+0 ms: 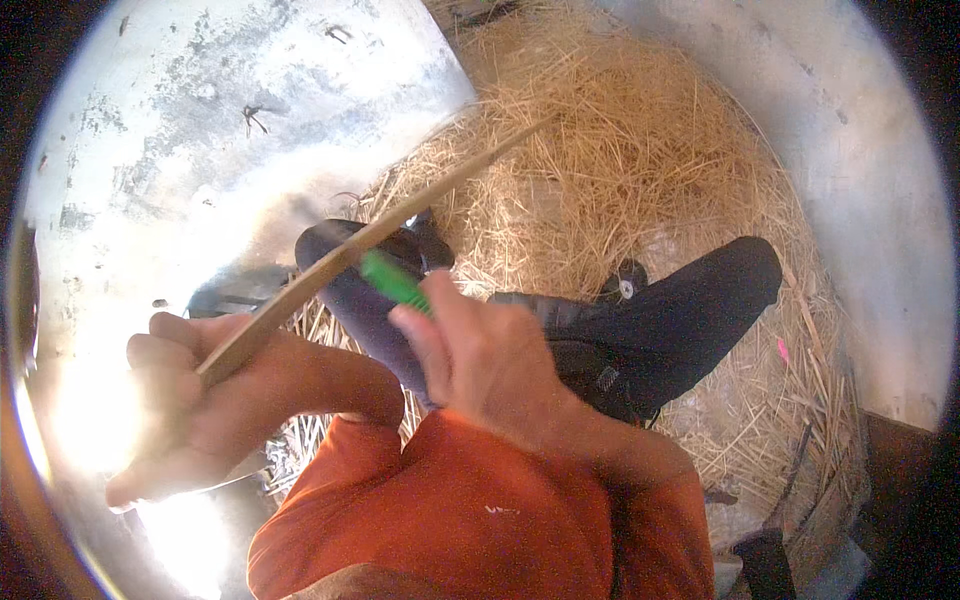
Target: The person scrapes a bamboo stick using a small knife while sitting down, repeatedly sliding the blade along the length of the wood to remove the outer layer.
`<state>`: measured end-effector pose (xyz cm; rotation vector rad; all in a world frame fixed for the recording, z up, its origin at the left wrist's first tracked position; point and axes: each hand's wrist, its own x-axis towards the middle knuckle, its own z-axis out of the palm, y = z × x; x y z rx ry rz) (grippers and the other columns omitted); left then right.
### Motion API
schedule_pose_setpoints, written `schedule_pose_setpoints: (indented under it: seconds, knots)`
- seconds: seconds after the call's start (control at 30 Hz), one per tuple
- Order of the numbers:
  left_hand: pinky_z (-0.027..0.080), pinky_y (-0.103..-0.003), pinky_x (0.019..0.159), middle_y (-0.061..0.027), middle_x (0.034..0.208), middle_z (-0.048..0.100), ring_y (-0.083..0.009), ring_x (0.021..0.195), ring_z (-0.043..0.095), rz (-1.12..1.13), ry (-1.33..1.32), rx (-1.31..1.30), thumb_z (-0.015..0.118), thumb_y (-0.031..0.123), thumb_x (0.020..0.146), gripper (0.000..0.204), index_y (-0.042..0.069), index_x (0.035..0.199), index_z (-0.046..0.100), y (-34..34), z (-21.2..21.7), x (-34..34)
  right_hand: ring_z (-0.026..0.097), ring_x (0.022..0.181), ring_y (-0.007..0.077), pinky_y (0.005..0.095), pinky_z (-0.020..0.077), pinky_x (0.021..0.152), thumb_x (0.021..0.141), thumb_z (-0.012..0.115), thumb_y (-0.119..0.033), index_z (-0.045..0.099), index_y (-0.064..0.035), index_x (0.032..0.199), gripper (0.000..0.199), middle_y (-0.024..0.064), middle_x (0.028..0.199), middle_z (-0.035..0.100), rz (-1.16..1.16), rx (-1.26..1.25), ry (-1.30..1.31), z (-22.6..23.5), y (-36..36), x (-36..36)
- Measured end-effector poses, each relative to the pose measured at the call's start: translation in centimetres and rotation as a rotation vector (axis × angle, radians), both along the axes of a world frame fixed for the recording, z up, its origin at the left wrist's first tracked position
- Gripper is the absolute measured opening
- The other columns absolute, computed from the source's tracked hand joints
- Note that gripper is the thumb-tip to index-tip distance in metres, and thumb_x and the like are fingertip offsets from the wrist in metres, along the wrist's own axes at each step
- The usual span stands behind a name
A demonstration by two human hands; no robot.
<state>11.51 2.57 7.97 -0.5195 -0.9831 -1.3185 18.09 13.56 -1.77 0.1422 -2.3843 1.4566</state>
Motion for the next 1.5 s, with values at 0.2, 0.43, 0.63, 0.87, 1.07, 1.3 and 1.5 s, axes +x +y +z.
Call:
schedule_pose_setpoints:
  seconds: [0.2, 0.43, 0.63, 0.87, 1.07, 1.3, 1.5]
  knots:
    - [0.016, -0.019, 0.039, 0.0066, 0.047, 0.021, -0.0041, 0.041, 0.021, 0.047, -0.024, 0.013, 0.032, 0.039, 0.093, 0.046, 0.019, 0.052, 0.029, 0.7, 0.4, 0.1, 0.056, 0.052, 0.0394, 0.0441, 0.0406, 0.046, 0.091, 0.051, -0.018, 0.048, 0.0004, 0.087, 0.019, 0.0204, 0.055, 0.050, -0.014, 0.008, -0.306, 0.9, 1.1, -0.8]
    - [0.016, -0.020, 0.039, 0.0068, 0.044, 0.019, -0.0050, 0.040, 0.021, 0.071, 0.000, 0.038, 0.032, 0.048, 0.097, 0.055, 0.020, 0.050, 0.029, 0.8, 0.8, 0.3, 0.056, 0.053, 0.0404, 0.0450, 0.0408, 0.044, 0.089, 0.054, -0.019, 0.047, -0.0008, 0.085, 0.020, 0.0203, 0.056, 0.051, -0.018, 0.143, -0.285, 1.2, 0.8, 0.0]
    - [0.016, -0.020, 0.039, 0.0065, 0.044, 0.017, -0.0056, 0.040, 0.020, 0.103, 0.000, 0.002, 0.031, 0.047, 0.097, 0.056, 0.019, 0.049, 0.029, 1.0, 0.4, -0.2, 0.057, 0.050, 0.0370, 0.0452, 0.0423, 0.043, 0.093, 0.048, -0.026, 0.048, -0.0024, 0.087, 0.024, 0.0188, 0.052, 0.051, 0.090, 0.111, -0.063, 1.7, 0.8, 1.3]
    - [0.017, -0.021, 0.037, 0.0063, 0.049, 0.022, -0.0058, 0.041, 0.022, -0.073, 0.036, -0.142, 0.029, 0.046, 0.097, 0.049, 0.016, 0.058, 0.036, -0.8, -0.2, 0.0, 0.055, 0.046, 0.0374, 0.0453, 0.0402, 0.041, 0.093, 0.046, -0.025, 0.048, -0.0006, 0.089, 0.025, 0.0181, 0.051, 0.050, 0.018, 0.177, -0.061, -0.1, 1.6, 0.4]
    - [0.010, -0.021, 0.036, 0.0009, 0.046, 0.031, -0.0057, 0.037, 0.014, -0.156, 0.077, -0.100, 0.024, 0.047, 0.098, 0.054, 0.011, 0.062, 0.041, -0.7, 0.0, -0.7, 0.053, 0.044, 0.0366, 0.0450, 0.0389, 0.041, 0.094, 0.045, -0.026, 0.048, -0.0008, 0.088, 0.026, 0.0181, 0.047, 0.048, -0.210, 0.374, -0.154, -5.7, 4.4, -3.8]
    - [0.011, -0.021, 0.037, 0.0014, 0.047, 0.031, -0.0056, 0.039, 0.015, -0.250, 0.085, -0.239, 0.025, 0.047, 0.098, 0.053, 0.011, 0.063, 0.042, -1.7, 0.2, -0.7, 0.056, 0.049, 0.0389, 0.0455, 0.0410, 0.044, 0.094, 0.046, -0.026, 0.052, -0.0018, 0.087, 0.025, 0.0199, 0.051, 0.050, -0.186, 0.318, -0.136, -6.4, 3.7, -4.4]
    - [0.011, -0.020, 0.038, 0.0022, 0.047, 0.030, -0.0054, 0.039, 0.016, -0.155, 0.071, -0.106, 0.026, 0.048, 0.097, 0.052, 0.012, 0.063, 0.041, -1.2, 0.1, -1.1, 0.056, 0.049, 0.0381, 0.0468, 0.0415, 0.045, 0.095, 0.043, -0.028, 0.056, -0.0002, 0.092, 0.031, 0.0211, 0.054, 0.053, -0.026, 0.218, -0.015, -2.9, 1.6, -2.5]
